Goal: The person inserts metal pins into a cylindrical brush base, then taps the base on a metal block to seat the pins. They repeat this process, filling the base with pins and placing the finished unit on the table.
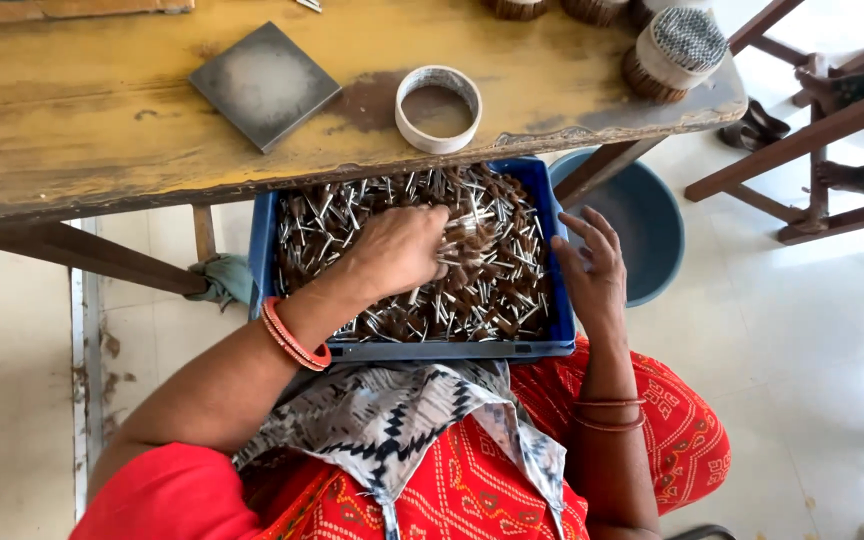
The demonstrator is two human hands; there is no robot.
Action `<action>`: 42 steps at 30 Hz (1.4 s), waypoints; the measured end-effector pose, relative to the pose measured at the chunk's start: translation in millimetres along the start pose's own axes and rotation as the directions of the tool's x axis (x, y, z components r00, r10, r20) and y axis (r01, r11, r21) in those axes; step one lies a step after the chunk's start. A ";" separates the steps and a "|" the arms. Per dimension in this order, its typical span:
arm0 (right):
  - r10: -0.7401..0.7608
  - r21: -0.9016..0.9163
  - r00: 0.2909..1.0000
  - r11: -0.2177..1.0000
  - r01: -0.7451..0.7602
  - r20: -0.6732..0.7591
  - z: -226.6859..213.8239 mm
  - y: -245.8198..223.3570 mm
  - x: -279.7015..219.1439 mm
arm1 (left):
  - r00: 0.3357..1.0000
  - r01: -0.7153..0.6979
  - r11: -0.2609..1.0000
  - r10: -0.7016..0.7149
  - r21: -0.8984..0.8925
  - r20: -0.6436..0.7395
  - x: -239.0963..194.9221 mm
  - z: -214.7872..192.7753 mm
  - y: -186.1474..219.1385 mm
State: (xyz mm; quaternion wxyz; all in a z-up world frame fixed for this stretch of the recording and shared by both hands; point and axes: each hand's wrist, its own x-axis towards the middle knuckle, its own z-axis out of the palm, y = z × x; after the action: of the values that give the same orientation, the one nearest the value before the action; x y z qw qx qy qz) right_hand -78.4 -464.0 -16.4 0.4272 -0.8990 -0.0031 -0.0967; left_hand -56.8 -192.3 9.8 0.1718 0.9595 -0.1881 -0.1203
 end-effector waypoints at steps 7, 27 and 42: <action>-0.515 0.125 0.811 0.856 0.501 0.278 29.2 -104.3 3.6 | 0.952 -0.304 0.775 0.238 -0.554 -0.191 32.9 70.3 -37.3; -0.191 0.281 0.979 0.946 0.165 0.067 55.5 -100.8 -11.9 | 0.991 0.097 0.428 -0.129 -0.899 0.046 44.7 98.9 -61.6; -0.516 0.008 0.853 0.856 0.517 0.078 78.1 -69.9 -20.3 | 0.948 0.303 -0.350 0.015 -0.887 0.318 40.4 90.6 -49.9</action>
State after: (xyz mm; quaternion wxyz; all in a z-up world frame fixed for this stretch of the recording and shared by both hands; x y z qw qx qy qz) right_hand -91.1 -358.1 -14.5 0.3792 -0.8710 -0.2602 -0.1730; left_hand -31.2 -190.8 -98.3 0.8412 0.4119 0.0981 -0.3362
